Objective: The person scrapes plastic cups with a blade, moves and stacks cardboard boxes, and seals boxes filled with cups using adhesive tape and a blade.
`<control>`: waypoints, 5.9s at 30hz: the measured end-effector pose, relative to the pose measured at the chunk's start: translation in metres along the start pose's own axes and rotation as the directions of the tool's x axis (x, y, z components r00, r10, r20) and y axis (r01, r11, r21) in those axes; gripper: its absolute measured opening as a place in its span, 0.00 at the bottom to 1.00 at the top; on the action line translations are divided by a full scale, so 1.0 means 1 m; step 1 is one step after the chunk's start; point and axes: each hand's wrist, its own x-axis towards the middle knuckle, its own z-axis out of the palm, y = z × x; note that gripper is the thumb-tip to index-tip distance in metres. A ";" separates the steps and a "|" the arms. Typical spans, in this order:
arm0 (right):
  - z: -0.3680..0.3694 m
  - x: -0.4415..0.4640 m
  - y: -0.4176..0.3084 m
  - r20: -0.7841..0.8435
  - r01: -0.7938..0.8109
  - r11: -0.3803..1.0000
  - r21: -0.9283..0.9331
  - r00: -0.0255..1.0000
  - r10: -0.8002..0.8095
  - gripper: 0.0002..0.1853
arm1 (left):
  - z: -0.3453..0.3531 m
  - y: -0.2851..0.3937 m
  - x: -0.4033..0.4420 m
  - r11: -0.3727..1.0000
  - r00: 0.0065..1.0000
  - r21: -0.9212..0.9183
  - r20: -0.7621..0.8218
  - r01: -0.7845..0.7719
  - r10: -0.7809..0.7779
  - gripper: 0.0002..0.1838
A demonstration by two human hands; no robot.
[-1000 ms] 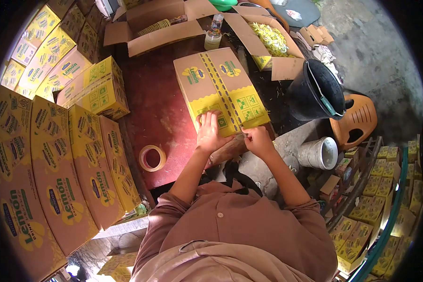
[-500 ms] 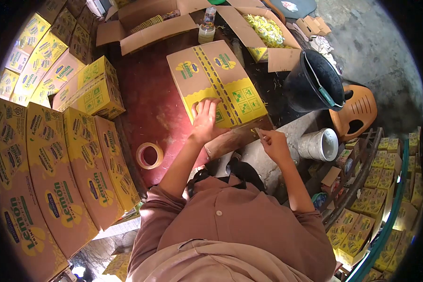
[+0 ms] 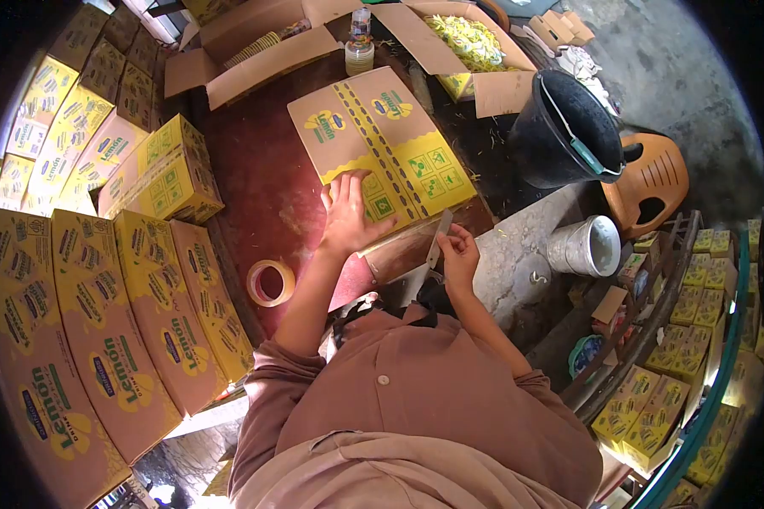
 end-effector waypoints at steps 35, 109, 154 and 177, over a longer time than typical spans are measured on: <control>0.016 -0.010 0.006 0.168 -0.034 0.999 -0.043 0.985 0.041 0.21 | 0.010 -0.001 -0.002 0.924 0.921 0.031 -0.072 -0.380 0.382 0.35; 0.124 0.124 -0.065 0.880 0.257 0.958 -0.124 0.474 -0.013 0.21 | -0.023 -0.051 -0.059 0.669 0.692 -0.185 0.263 0.720 -0.672 0.38; 0.340 0.374 -0.131 0.985 0.730 0.682 0.031 0.094 -0.145 0.09 | 0.038 0.052 0.148 0.371 0.879 -0.872 0.126 0.320 -0.460 0.29; 0.030 0.280 -0.163 0.653 0.320 0.941 -0.105 0.736 -0.178 0.04 | 0.187 0.098 0.180 0.877 0.971 0.475 0.233 -0.069 -0.050 0.51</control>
